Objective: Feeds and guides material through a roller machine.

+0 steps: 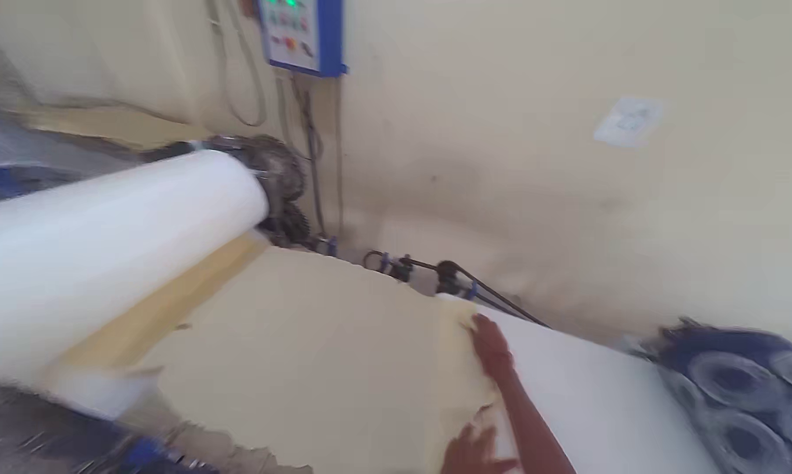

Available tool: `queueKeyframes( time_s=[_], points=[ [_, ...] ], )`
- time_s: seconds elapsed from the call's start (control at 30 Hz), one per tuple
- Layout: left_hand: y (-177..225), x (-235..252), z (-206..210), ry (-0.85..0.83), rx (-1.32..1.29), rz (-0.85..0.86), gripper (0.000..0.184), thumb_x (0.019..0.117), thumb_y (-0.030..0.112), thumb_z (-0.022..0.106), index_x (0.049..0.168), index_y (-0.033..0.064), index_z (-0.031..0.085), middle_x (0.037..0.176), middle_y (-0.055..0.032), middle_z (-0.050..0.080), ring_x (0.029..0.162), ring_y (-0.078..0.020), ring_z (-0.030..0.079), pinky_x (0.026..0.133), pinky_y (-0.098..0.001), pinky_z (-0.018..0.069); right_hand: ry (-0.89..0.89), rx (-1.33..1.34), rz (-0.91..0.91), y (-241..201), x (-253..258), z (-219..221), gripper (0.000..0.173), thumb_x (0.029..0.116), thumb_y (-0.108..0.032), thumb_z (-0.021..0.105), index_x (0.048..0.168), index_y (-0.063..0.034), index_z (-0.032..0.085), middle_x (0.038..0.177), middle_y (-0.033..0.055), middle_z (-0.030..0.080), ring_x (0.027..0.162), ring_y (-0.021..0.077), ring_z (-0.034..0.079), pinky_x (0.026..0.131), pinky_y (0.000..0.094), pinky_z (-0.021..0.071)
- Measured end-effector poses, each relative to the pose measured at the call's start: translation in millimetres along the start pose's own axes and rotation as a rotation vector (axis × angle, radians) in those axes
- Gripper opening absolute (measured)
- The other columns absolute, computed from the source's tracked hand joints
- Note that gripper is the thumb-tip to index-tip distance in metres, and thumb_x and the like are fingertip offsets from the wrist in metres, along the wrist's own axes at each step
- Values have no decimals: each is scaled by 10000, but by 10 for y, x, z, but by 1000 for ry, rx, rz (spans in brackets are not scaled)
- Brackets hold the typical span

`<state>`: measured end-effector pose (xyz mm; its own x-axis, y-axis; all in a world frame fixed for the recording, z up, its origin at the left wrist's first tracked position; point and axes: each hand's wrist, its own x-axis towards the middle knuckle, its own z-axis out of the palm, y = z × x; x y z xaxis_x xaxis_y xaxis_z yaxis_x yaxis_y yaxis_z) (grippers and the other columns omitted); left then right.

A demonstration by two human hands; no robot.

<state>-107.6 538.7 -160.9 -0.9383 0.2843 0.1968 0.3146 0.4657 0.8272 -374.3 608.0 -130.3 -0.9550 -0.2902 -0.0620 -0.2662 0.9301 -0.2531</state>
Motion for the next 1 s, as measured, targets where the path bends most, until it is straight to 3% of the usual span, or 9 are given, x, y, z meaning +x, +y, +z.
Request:
queueKeyframes(
  time_s=[0.13,0.2,0.3,0.4,0.53,0.63,0.8,0.93,1.0],
  points=[
    [-184,228,-288,56,124,-124,444,1033,240,472,1455,177,592,1604,-152,419,1498,-490,291,1157,-727,229,-72,9,104,267,30,-19,508,1033,-367,562,1492,-152,543,1585,151,446,1457,440,375,1095,686,348],
    [-383,440,-431,69,195,-174,462,1046,261,452,1479,143,560,1605,-125,426,1522,-453,264,1192,-702,174,-112,-10,156,254,50,-150,551,996,-409,625,1478,-150,560,1604,208,392,1490,489,285,1120,731,274],
    [-598,848,-680,-43,254,-283,506,1091,286,396,1565,113,421,1667,-86,320,1575,-365,151,1248,-625,68,-128,-56,149,194,149,-240,642,911,-334,739,1472,-87,549,1630,204,341,1524,469,218,1152,738,218],
    [-834,1333,-801,-113,369,-297,538,1101,282,370,1608,108,324,1697,-74,246,1589,-323,102,1259,-599,38,-152,-37,65,198,319,-163,640,943,-322,701,1530,-181,490,1651,124,337,1540,401,234,1164,734,205],
    [-939,1941,-769,-216,439,-219,572,1099,309,385,1627,120,271,1711,-72,197,1592,-327,68,1253,-614,14,-139,34,76,518,464,-106,507,956,-389,674,1414,-186,596,1501,141,516,1413,402,440,1043,693,400],
    [-1005,2258,-637,-264,479,-189,565,1110,340,345,1630,134,265,1713,-63,193,1591,-341,66,1248,-629,9,-202,45,38,773,407,-135,515,935,-394,702,1369,-129,623,1415,207,557,1342,441,483,1010,653,442],
    [-1053,2575,-376,-299,555,-173,529,1108,377,290,1623,253,309,1712,-4,208,1587,-370,47,1223,-677,-15,-306,69,80,931,-201,-294,686,883,-590,705,1425,-186,589,1497,131,510,1352,424,462,1003,659,431],
    [-981,2656,-233,-302,570,-176,535,1096,385,303,1621,287,307,1701,-14,245,1584,-383,55,1212,-697,-16,-361,-26,187,823,-973,-346,940,699,-761,751,1482,-294,522,1560,67,448,1409,392,401,1043,702,361],
    [-922,2695,-165,-300,577,-185,533,1100,388,302,1624,290,299,1700,-5,249,1585,-380,56,1211,-701,-15,-359,-71,243,823,-1420,-299,1080,604,-761,810,1523,-313,463,1611,63,377,1502,415,256,1086,767,271]
  ],
)
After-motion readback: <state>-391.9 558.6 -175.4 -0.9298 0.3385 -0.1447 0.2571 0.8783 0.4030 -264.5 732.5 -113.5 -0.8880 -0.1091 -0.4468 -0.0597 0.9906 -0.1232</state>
